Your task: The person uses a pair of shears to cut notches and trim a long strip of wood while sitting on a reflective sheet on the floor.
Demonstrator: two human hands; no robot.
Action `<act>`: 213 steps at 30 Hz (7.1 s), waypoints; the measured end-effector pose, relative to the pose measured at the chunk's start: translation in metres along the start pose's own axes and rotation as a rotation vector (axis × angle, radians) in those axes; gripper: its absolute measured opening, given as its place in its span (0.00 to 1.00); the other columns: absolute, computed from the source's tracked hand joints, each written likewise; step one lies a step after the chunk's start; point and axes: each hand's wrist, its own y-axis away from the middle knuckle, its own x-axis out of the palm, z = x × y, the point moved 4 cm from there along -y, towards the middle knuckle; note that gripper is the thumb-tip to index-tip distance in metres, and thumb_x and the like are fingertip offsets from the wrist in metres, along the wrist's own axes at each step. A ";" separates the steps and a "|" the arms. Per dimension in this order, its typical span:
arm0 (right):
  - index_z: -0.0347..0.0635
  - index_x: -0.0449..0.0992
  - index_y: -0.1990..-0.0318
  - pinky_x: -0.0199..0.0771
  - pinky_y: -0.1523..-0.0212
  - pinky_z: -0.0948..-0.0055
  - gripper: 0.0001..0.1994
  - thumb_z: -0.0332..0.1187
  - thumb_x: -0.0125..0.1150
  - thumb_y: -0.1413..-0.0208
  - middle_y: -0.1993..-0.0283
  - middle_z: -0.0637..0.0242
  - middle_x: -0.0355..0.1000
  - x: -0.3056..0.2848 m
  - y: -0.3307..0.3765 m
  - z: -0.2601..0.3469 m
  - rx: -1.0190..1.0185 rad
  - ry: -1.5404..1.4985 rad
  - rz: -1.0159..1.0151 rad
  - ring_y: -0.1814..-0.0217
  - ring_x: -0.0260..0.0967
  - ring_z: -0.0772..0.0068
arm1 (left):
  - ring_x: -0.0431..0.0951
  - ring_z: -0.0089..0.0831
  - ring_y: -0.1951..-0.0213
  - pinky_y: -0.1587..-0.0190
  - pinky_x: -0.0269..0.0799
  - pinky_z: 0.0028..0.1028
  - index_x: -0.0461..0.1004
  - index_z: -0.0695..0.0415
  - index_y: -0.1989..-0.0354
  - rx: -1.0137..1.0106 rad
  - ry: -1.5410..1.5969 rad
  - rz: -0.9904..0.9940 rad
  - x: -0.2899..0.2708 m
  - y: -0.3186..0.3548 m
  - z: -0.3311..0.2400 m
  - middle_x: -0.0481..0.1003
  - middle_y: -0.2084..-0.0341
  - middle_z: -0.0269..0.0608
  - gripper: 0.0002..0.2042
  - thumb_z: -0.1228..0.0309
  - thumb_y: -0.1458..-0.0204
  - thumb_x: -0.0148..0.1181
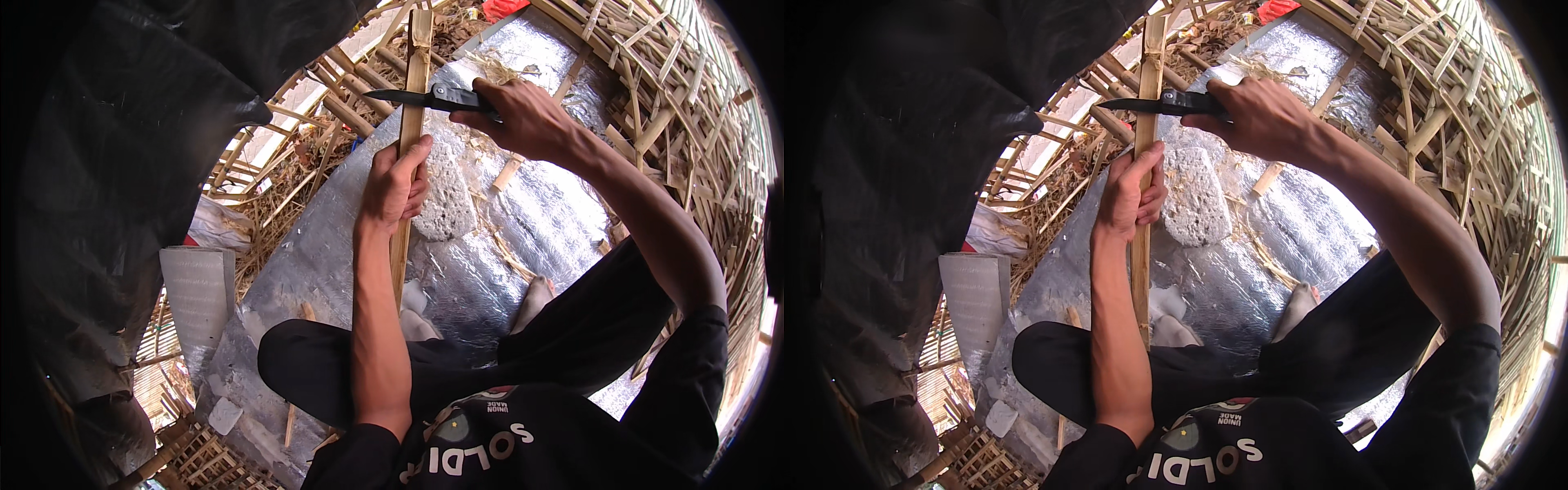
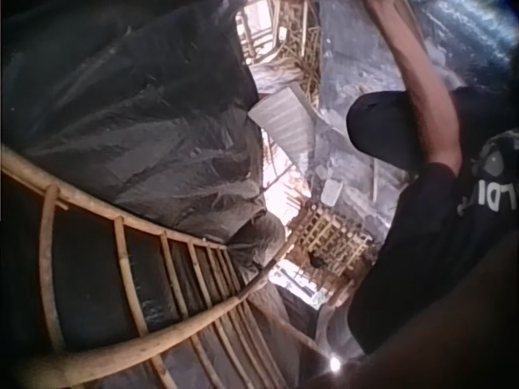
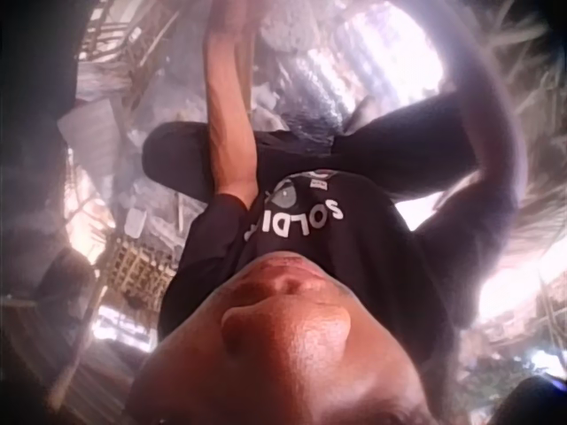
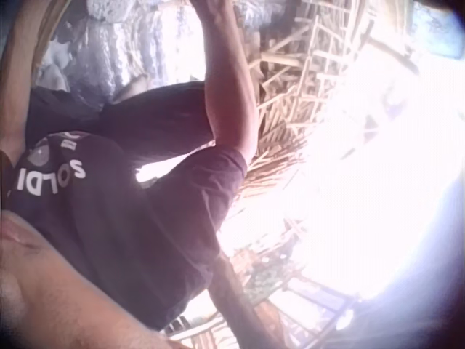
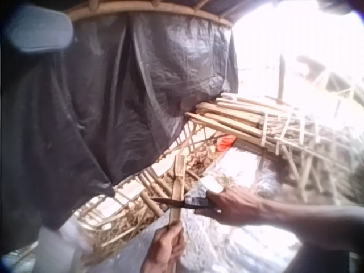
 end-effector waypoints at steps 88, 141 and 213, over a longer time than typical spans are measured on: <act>0.46 0.69 0.77 0.62 0.83 0.77 0.22 0.51 0.73 0.50 0.84 0.71 0.65 -0.009 -0.007 -0.020 0.909 -1.129 0.416 0.83 0.66 0.79 | 0.79 0.29 0.82 0.82 0.78 0.28 0.61 0.64 0.54 -0.039 -0.487 -0.281 -0.043 -0.041 0.037 0.74 0.74 0.42 0.15 0.69 0.40 0.59; 0.19 0.64 0.41 0.77 0.54 0.56 0.27 0.28 0.54 0.49 0.61 0.32 0.76 0.124 0.089 0.118 0.832 -0.762 -0.111 0.60 0.79 0.40 | 0.52 0.49 0.36 0.40 0.44 0.57 0.66 0.50 0.41 1.134 -1.412 -1.917 -0.094 0.190 -0.252 0.54 0.34 0.50 0.33 0.44 0.52 0.64; 0.27 0.70 0.68 0.73 0.72 0.47 0.21 0.42 0.48 0.34 0.79 0.39 0.72 0.099 0.105 0.113 0.806 -0.221 0.043 0.78 0.72 0.38 | 0.67 0.35 0.84 0.74 0.61 0.42 0.65 0.63 0.86 0.865 -0.111 -0.831 -0.002 -0.015 -0.190 0.66 0.89 0.43 0.31 0.48 0.38 0.50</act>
